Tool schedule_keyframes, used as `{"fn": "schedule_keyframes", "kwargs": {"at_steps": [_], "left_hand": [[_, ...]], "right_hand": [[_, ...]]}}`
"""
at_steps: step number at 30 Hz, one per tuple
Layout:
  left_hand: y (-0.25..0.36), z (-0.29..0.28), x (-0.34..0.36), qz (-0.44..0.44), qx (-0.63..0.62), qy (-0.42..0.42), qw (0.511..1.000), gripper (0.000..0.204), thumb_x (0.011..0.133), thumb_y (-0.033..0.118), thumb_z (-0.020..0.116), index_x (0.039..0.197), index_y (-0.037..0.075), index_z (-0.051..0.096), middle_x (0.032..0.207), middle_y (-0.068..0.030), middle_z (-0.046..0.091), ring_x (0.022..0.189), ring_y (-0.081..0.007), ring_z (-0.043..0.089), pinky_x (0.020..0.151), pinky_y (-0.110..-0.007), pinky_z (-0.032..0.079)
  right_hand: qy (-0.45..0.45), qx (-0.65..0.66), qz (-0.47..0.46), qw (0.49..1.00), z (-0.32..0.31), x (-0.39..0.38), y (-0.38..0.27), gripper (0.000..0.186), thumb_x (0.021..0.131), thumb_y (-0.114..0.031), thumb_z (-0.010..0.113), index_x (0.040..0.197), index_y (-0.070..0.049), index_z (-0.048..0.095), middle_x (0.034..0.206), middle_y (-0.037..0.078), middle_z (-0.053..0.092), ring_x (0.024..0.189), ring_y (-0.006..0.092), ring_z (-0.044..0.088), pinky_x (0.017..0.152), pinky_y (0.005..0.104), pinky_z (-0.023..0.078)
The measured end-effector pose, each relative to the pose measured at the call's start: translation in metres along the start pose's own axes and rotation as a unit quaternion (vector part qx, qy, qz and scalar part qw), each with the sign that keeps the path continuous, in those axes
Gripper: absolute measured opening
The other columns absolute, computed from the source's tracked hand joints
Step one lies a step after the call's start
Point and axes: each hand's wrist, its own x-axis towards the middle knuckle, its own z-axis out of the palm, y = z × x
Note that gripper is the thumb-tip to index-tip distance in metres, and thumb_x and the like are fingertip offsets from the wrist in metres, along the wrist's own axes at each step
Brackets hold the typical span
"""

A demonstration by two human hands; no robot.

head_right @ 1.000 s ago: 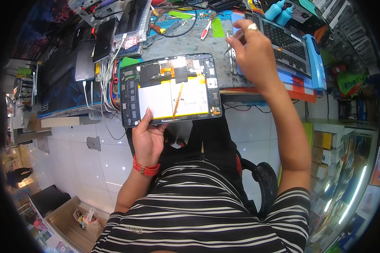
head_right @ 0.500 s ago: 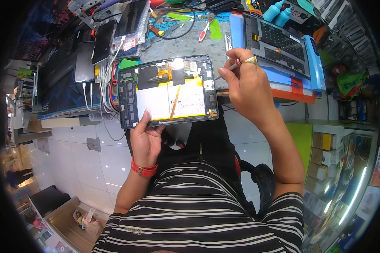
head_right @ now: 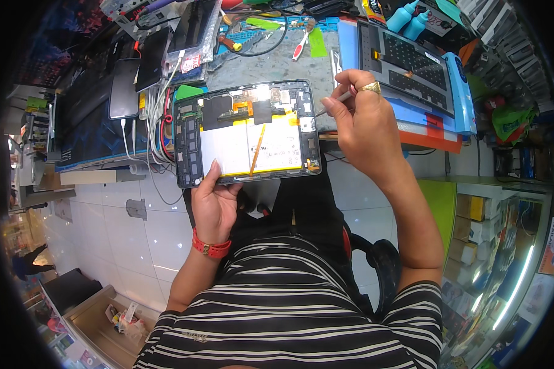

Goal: The person manipulates internal components of a tablet on a workbench, uses a tool to pry or adjust parts, connects cables, and then tests the device by turning it on to show the boot screen.

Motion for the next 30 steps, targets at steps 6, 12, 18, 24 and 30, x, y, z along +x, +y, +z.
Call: {"fn": "schedule_keyframes", "kwargs": {"at_steps": [6,12,18,24,30], "left_hand": [[0.000,-0.001,0.000,0.002,-0.004,-0.006,1.000,0.032,0.104,0.010,0.052,0.135,0.003,0.051,0.126,-0.0131,0.064,0.110,-0.0233,0.068,0.083,-0.040,0.064],[-0.001,0.000,0.000,0.004,-0.004,-0.001,1.000,0.033,0.104,0.010,0.051,0.136,0.003,0.050,0.127,-0.0137,0.063,0.111,-0.0238,0.068,0.084,-0.041,0.064],[-0.001,0.000,0.000,0.001,-0.003,-0.001,1.000,0.033,0.104,0.010,0.052,0.136,0.004,0.050,0.126,-0.0124,0.064,0.110,-0.0229,0.068,0.083,-0.040,0.064],[0.000,0.002,-0.001,0.000,0.000,0.008,1.000,0.033,0.103,0.010,0.053,0.136,0.004,0.050,0.124,-0.0120,0.064,0.107,-0.0218,0.069,0.080,-0.038,0.065],[0.000,-0.001,0.000,0.008,-0.003,0.011,1.000,0.034,0.103,0.010,0.054,0.137,0.004,0.049,0.123,-0.0119,0.065,0.107,-0.0216,0.069,0.079,-0.038,0.065]], "right_hand": [[0.008,0.006,-0.014,1.000,0.002,0.000,0.002,0.029,0.094,-0.003,0.068,0.117,0.003,0.052,0.091,0.014,0.066,0.080,0.0225,0.070,0.069,0.0328,0.055],[0.009,0.003,-0.011,1.000,0.002,0.000,0.004,0.029,0.093,-0.002,0.068,0.117,0.003,0.052,0.091,0.013,0.066,0.079,0.0216,0.070,0.068,0.0324,0.055],[-0.016,-0.070,-0.065,0.995,-0.001,0.001,0.000,0.026,0.092,-0.004,0.069,0.112,0.003,0.054,0.092,0.016,0.066,0.077,0.0266,0.070,0.068,0.0346,0.056],[-0.028,-0.138,-0.089,0.986,0.003,0.000,-0.009,0.020,0.091,-0.003,0.069,0.104,0.001,0.055,0.089,0.020,0.066,0.080,0.0333,0.071,0.068,0.0403,0.056],[-0.073,-0.147,-0.044,0.985,-0.002,0.018,-0.021,0.025,0.088,-0.008,0.073,0.100,0.000,0.053,0.081,0.020,0.066,0.076,0.0332,0.071,0.064,0.0416,0.053]]}}
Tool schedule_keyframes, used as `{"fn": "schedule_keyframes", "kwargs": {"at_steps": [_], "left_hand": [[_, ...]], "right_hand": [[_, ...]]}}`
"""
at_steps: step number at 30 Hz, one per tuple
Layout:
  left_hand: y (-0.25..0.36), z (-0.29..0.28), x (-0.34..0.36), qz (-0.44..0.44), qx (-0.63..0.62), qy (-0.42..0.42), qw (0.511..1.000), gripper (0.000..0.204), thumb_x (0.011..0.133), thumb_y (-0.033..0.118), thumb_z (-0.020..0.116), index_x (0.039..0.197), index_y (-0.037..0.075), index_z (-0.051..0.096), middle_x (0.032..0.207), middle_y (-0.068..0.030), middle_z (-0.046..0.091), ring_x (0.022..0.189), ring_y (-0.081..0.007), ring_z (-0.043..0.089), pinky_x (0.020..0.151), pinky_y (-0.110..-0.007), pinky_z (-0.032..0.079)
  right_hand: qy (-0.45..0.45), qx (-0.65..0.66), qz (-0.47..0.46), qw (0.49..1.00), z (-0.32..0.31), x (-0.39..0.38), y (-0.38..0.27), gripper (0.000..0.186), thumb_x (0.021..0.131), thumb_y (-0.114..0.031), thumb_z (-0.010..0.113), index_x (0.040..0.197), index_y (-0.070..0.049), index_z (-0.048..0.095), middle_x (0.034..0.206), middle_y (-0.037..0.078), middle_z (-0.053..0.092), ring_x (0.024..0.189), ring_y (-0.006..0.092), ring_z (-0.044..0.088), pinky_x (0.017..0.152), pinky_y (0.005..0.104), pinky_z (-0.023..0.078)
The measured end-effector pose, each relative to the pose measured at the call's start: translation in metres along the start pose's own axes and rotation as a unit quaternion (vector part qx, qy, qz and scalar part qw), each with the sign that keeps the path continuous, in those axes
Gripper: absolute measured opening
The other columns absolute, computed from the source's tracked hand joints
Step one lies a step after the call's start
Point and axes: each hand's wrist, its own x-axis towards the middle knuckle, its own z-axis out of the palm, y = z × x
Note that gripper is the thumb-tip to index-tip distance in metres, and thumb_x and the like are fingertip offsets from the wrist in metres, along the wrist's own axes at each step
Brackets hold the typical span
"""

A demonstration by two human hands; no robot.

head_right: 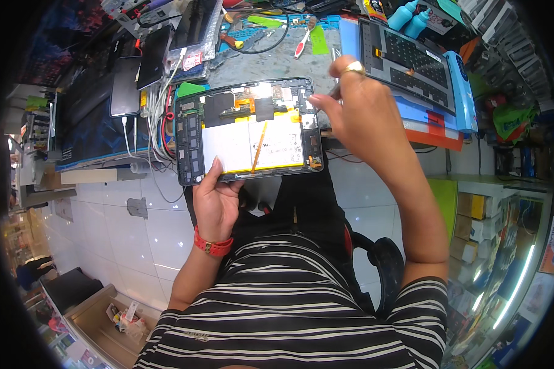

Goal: The person manipulates internal components of a tablet on a workbench, uses a tool to pry or adjust parts, connects cables, and then tests the device by turning it on to show the boot screen.

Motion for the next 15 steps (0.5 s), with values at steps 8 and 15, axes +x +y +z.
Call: {"fn": "schedule_keyframes", "kwargs": {"at_steps": [8,15], "left_hand": [[-0.001,0.000,0.002,-0.008,0.003,-0.009,1.000,0.035,0.103,0.010,0.054,0.138,0.005,0.049,0.127,-0.0128,0.062,0.109,-0.0220,0.068,0.080,-0.038,0.064],[-0.001,-0.002,0.002,-0.006,0.003,-0.017,1.000,0.035,0.103,0.010,0.053,0.138,0.005,0.048,0.126,-0.0123,0.063,0.110,-0.0223,0.067,0.081,-0.039,0.064]], "right_hand": [[0.053,-0.006,0.101,0.993,0.005,-0.006,-0.001,0.031,0.084,-0.009,0.076,0.104,-0.001,0.054,0.083,0.018,0.067,0.075,0.0325,0.070,0.067,0.0389,0.054],[0.053,0.041,0.033,0.997,0.007,-0.011,0.009,0.028,0.083,-0.005,0.073,0.103,0.000,0.054,0.089,0.016,0.068,0.082,0.0308,0.071,0.071,0.0382,0.055]]}}
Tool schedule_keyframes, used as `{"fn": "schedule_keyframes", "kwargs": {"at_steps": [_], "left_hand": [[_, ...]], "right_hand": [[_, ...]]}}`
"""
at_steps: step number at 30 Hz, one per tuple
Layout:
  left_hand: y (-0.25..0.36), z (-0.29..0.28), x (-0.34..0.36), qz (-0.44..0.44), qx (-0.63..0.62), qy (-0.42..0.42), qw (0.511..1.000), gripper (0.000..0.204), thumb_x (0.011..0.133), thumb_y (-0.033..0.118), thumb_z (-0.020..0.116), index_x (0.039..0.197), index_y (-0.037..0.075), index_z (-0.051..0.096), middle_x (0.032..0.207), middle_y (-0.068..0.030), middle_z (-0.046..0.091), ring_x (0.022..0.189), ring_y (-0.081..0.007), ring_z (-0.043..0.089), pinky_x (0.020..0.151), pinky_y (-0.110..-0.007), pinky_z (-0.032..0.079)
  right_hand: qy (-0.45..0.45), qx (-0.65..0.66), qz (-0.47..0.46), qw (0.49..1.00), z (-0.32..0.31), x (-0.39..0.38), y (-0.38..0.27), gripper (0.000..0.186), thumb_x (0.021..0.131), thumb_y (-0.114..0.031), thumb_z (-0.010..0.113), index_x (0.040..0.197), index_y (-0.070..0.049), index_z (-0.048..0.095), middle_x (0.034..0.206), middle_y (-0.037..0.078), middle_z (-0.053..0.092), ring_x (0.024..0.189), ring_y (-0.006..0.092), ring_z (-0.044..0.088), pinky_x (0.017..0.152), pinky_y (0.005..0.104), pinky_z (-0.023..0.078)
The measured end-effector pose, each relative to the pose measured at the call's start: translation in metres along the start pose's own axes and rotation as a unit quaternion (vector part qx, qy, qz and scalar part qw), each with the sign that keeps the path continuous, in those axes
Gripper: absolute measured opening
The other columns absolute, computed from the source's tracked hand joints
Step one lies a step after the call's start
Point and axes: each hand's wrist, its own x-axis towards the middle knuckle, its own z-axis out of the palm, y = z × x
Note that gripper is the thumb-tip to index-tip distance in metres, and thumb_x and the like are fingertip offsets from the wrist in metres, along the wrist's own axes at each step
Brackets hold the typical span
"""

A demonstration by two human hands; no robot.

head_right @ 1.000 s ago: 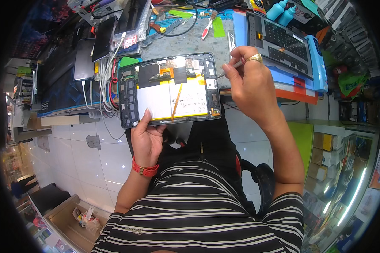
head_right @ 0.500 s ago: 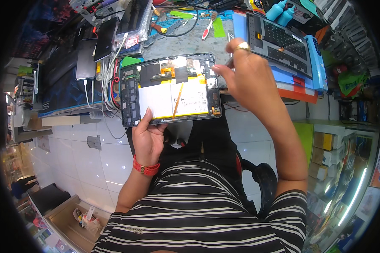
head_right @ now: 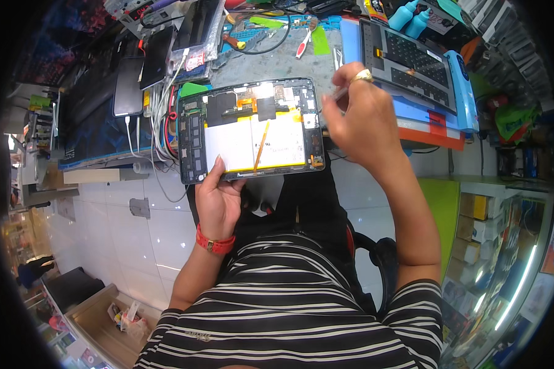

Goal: The person manipulates internal components of a tablet on a workbench, uses a tool to pry or adjust parts, connects cables, and then tests the device by turning it on to show the boot screen.

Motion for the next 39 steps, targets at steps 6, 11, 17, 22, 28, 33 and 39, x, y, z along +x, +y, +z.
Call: {"fn": "schedule_keyframes", "kwargs": {"at_steps": [6,11,17,22,28,33,39], "left_hand": [[0.000,0.001,-0.001,0.007,-0.005,0.004,1.000,0.030,0.104,0.010,0.053,0.132,-0.001,0.054,0.124,-0.0142,0.065,0.109,-0.0244,0.068,0.085,-0.040,0.063],[0.000,0.001,-0.001,0.007,-0.004,0.012,1.000,0.030,0.104,0.010,0.053,0.131,-0.002,0.054,0.123,-0.0148,0.065,0.109,-0.0243,0.068,0.084,-0.040,0.063],[0.000,0.001,-0.002,0.005,-0.007,0.009,1.000,0.030,0.104,0.010,0.053,0.131,-0.002,0.054,0.123,-0.0146,0.065,0.108,-0.0238,0.068,0.083,-0.038,0.063],[0.000,-0.002,-0.002,-0.008,-0.007,0.003,1.000,0.033,0.103,0.010,0.055,0.135,0.005,0.051,0.124,-0.0112,0.065,0.108,-0.0211,0.068,0.082,-0.039,0.063],[0.000,-0.002,-0.001,-0.009,-0.007,0.005,1.000,0.033,0.103,0.010,0.055,0.135,0.005,0.051,0.124,-0.0107,0.064,0.107,-0.0208,0.068,0.081,-0.039,0.063],[-0.002,-0.005,-0.001,-0.003,-0.014,0.020,1.000,0.030,0.103,0.011,0.054,0.131,0.000,0.055,0.122,-0.0137,0.066,0.107,-0.0239,0.069,0.082,-0.039,0.063],[0.000,-0.003,-0.002,-0.020,-0.008,0.005,1.000,0.032,0.103,0.011,0.055,0.135,0.005,0.051,0.124,-0.0108,0.064,0.109,-0.0209,0.067,0.082,-0.038,0.062]], "right_hand": [[0.052,-0.073,-0.024,0.996,0.002,0.002,0.003,0.029,0.085,-0.014,0.077,0.100,-0.002,0.056,0.070,0.014,0.068,0.061,0.0288,0.069,0.058,0.0375,0.053],[0.040,-0.046,-0.020,0.998,0.001,0.002,0.001,0.028,0.085,-0.011,0.077,0.100,-0.002,0.055,0.076,0.015,0.068,0.067,0.0278,0.070,0.059,0.0361,0.053],[-0.011,0.017,0.033,0.999,-0.005,-0.003,0.004,0.027,0.086,-0.002,0.073,0.105,-0.001,0.054,0.095,0.017,0.068,0.086,0.0228,0.071,0.065,0.0309,0.054],[0.028,0.112,0.008,0.993,-0.007,-0.003,-0.004,0.026,0.086,0.002,0.073,0.104,0.000,0.055,0.088,0.013,0.069,0.083,0.0188,0.071,0.066,0.0287,0.054],[0.108,0.197,0.022,0.974,0.006,0.028,0.004,0.023,0.087,-0.003,0.076,0.099,0.001,0.057,0.087,0.010,0.071,0.082,0.0132,0.070,0.067,0.0251,0.055],[0.070,0.256,0.068,0.962,0.040,0.052,0.025,0.020,0.088,-0.010,0.078,0.089,-0.002,0.060,0.084,0.008,0.071,0.076,0.0130,0.071,0.061,0.0239,0.056],[0.037,0.120,0.081,0.989,0.051,0.061,0.043,0.020,0.084,-0.014,0.080,0.084,0.002,0.067,0.079,0.010,0.073,0.071,0.0141,0.070,0.064,0.0305,0.055]]}}
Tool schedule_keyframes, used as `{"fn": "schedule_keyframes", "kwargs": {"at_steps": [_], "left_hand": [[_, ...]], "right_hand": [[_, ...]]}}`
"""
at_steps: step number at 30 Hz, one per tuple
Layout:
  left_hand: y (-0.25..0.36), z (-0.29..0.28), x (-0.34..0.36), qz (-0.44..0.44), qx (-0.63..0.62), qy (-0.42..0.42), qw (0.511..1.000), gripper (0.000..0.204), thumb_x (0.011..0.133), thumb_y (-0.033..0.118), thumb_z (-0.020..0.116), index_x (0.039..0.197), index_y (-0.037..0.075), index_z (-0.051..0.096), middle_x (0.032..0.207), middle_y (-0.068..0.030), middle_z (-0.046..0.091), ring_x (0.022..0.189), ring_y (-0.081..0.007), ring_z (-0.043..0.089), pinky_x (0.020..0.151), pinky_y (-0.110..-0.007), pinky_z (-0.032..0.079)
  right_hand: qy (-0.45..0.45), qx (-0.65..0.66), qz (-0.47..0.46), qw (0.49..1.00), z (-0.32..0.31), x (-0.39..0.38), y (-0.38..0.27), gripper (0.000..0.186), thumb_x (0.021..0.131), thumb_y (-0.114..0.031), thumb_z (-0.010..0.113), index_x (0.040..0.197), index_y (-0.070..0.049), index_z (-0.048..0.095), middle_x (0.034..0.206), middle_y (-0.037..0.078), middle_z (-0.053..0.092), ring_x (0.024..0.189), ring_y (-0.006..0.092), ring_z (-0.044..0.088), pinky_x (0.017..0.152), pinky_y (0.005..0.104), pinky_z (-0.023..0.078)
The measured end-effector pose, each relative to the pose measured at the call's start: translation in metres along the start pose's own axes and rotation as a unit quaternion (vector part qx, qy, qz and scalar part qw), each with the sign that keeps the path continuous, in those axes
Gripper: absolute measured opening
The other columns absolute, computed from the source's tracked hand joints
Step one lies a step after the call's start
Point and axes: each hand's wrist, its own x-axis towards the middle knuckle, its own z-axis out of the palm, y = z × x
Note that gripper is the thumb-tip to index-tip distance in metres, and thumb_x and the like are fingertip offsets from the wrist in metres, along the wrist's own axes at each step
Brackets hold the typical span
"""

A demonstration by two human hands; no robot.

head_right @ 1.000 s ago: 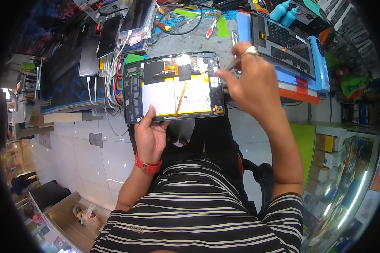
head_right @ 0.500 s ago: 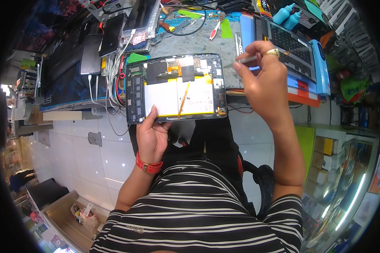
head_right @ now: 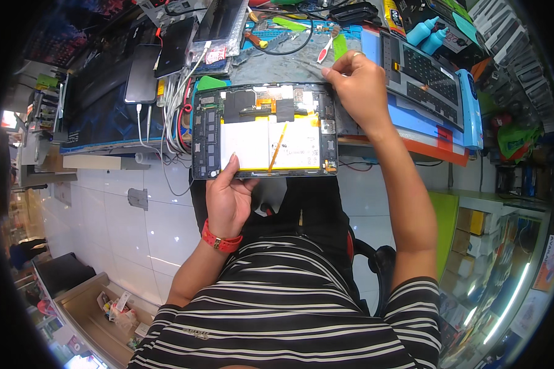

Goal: The person manipulates internal components of a tablet on a workbench, uses a tool to pry or adjust parts, connects cables, and then tests the device by turning it on to show the boot screen.

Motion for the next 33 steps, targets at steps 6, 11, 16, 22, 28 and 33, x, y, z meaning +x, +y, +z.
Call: {"fn": "schedule_keyframes", "kwargs": {"at_steps": [6,11,16,22,28,33], "left_hand": [[0.001,0.001,-0.001,0.012,-0.008,-0.003,1.000,0.033,0.103,0.011,0.055,0.135,0.005,0.051,0.125,-0.0112,0.064,0.109,-0.0217,0.067,0.083,-0.040,0.061],[0.000,-0.002,0.001,0.001,-0.002,-0.008,1.000,0.033,0.103,0.010,0.055,0.135,0.005,0.050,0.126,-0.0112,0.063,0.110,-0.0216,0.066,0.082,-0.039,0.062],[0.001,0.001,-0.002,0.004,-0.005,0.002,1.000,0.034,0.103,0.011,0.056,0.136,0.005,0.050,0.126,-0.0108,0.063,0.108,-0.0213,0.067,0.081,-0.039,0.062],[0.000,-0.003,0.000,0.001,0.003,0.002,1.000,0.034,0.103,0.011,0.056,0.135,0.005,0.050,0.125,-0.0110,0.064,0.107,-0.0208,0.068,0.080,-0.038,0.062],[0.000,-0.002,-0.001,0.001,0.001,0.000,1.000,0.033,0.103,0.011,0.056,0.135,0.006,0.051,0.124,-0.0105,0.065,0.107,-0.0206,0.068,0.079,-0.038,0.061],[-0.001,-0.002,0.000,0.000,-0.007,0.003,1.000,0.033,0.103,0.011,0.055,0.135,0.006,0.051,0.123,-0.0104,0.065,0.107,-0.0204,0.068,0.080,-0.038,0.062]], "right_hand": [[-0.100,-0.161,-0.084,0.978,-0.014,0.010,-0.024,0.021,0.083,-0.009,0.072,0.102,-0.001,0.074,0.085,0.017,0.074,0.079,0.0320,0.072,0.076,0.0384,0.055],[-0.315,-0.333,-0.166,0.873,-0.016,0.038,-0.037,0.048,0.082,0.001,0.061,0.129,-0.009,0.067,0.106,0.023,0.071,0.101,0.0397,0.068,0.092,0.0440,0.052],[-0.268,-0.381,-0.161,0.870,-0.018,0.034,-0.062,0.027,0.088,-0.002,0.061,0.113,-0.003,0.069,0.099,0.022,0.070,0.097,0.0381,0.066,0.087,0.0470,0.050],[-0.274,-0.331,-0.232,0.873,-0.008,0.020,-0.055,0.020,0.085,-0.001,0.064,0.103,-0.001,0.071,0.102,0.021,0.071,0.097,0.0381,0.068,0.084,0.0471,0.053],[-0.257,-0.326,-0.159,0.896,-0.011,0.027,-0.041,0.027,0.086,0.004,0.057,0.110,0.001,0.069,0.102,0.021,0.069,0.101,0.0388,0.064,0.088,0.0454,0.050],[-0.228,-0.330,-0.185,0.897,-0.016,0.025,-0.038,0.033,0.082,0.007,0.055,0.112,0.001,0.068,0.102,0.022,0.068,0.102,0.0383,0.064,0.088,0.0448,0.050]]}}
